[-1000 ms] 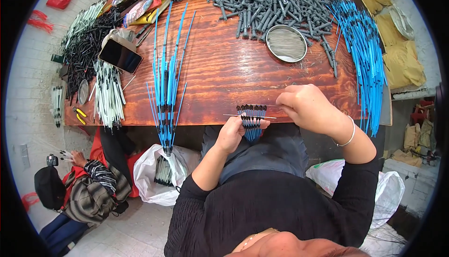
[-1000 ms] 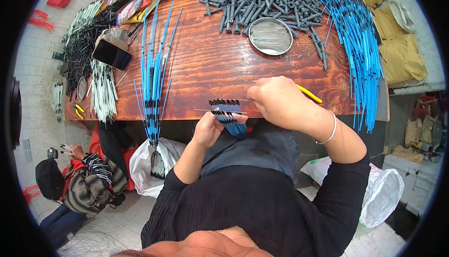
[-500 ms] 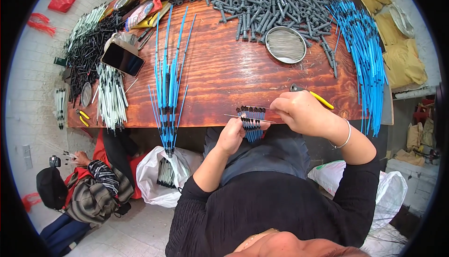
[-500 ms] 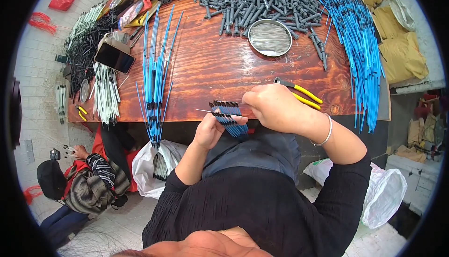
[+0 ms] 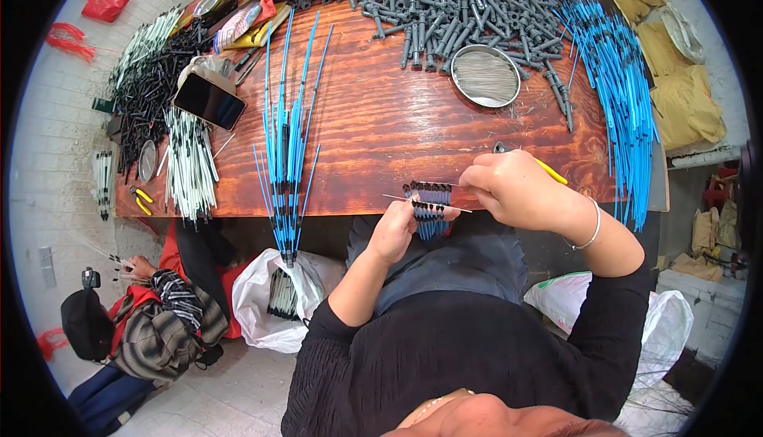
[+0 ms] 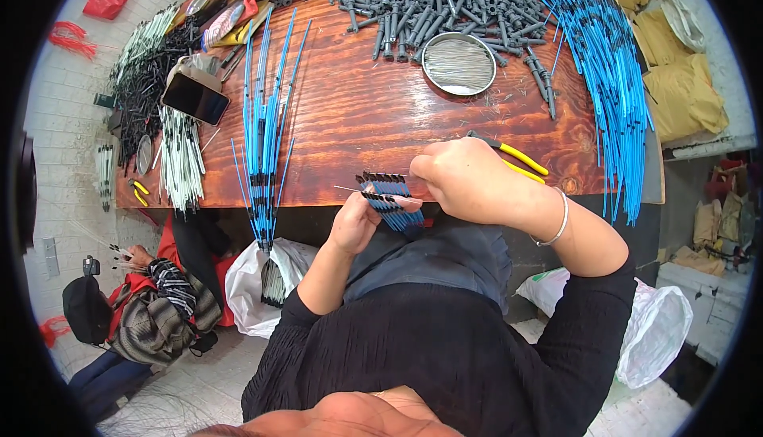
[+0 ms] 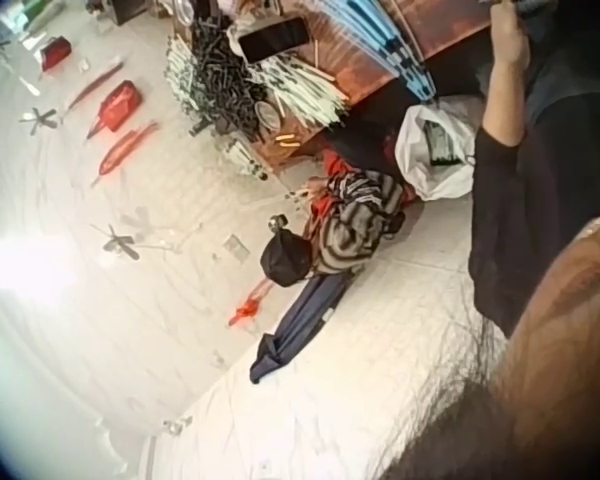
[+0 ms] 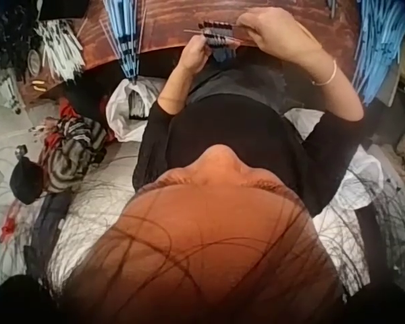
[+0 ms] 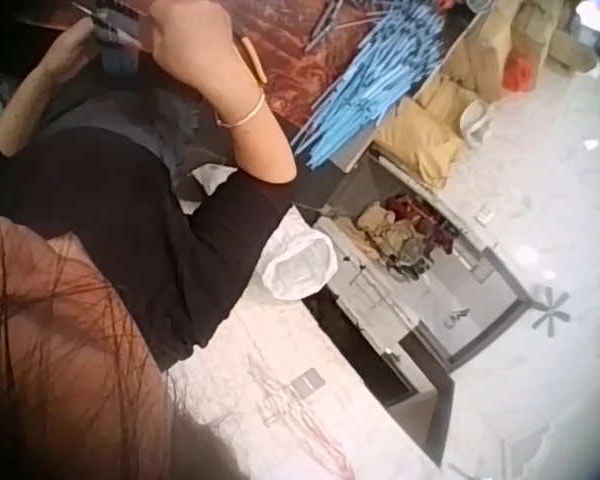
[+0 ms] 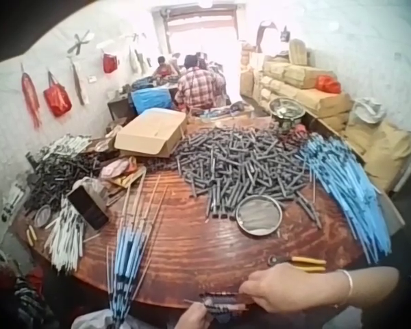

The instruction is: The person threads a wire through the ends of blue umbrella ribs, gathers them together, and inserts them into a plastic hub. They then use pliers to twist the wire ends and snip the excess before setting the frame aside.

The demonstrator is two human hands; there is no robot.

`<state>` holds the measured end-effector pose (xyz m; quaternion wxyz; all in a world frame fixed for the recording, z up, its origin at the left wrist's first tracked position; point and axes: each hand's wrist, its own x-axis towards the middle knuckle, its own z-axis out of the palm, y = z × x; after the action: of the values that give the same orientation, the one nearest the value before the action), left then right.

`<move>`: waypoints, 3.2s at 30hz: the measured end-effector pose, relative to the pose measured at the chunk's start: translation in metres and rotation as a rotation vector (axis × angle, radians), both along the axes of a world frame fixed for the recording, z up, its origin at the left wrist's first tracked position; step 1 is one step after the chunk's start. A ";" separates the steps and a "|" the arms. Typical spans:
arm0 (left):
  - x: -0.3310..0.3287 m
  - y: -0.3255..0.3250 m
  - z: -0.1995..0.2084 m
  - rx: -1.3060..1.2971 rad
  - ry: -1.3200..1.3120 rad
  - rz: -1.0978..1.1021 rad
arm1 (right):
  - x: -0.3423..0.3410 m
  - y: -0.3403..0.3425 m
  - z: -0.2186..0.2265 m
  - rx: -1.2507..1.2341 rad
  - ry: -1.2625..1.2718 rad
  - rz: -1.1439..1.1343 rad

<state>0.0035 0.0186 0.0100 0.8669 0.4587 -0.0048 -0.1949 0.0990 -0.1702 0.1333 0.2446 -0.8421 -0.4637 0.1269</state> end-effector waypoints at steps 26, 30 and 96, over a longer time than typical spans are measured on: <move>0.001 -0.002 -0.009 -0.032 -0.033 -0.011 | 0.012 0.024 0.030 -0.269 -0.050 0.242; -0.001 -0.002 -0.008 -0.067 -0.058 0.006 | 0.012 0.026 0.025 -0.258 -0.053 0.240; -0.065 0.023 0.065 0.028 -0.647 -0.241 | -0.051 0.016 -0.133 0.701 1.429 0.562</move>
<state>-0.0611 0.0418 0.0751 0.7848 0.5047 -0.3312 -0.1403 0.0478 -0.1540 0.0008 0.6857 -0.2879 -0.4024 0.5339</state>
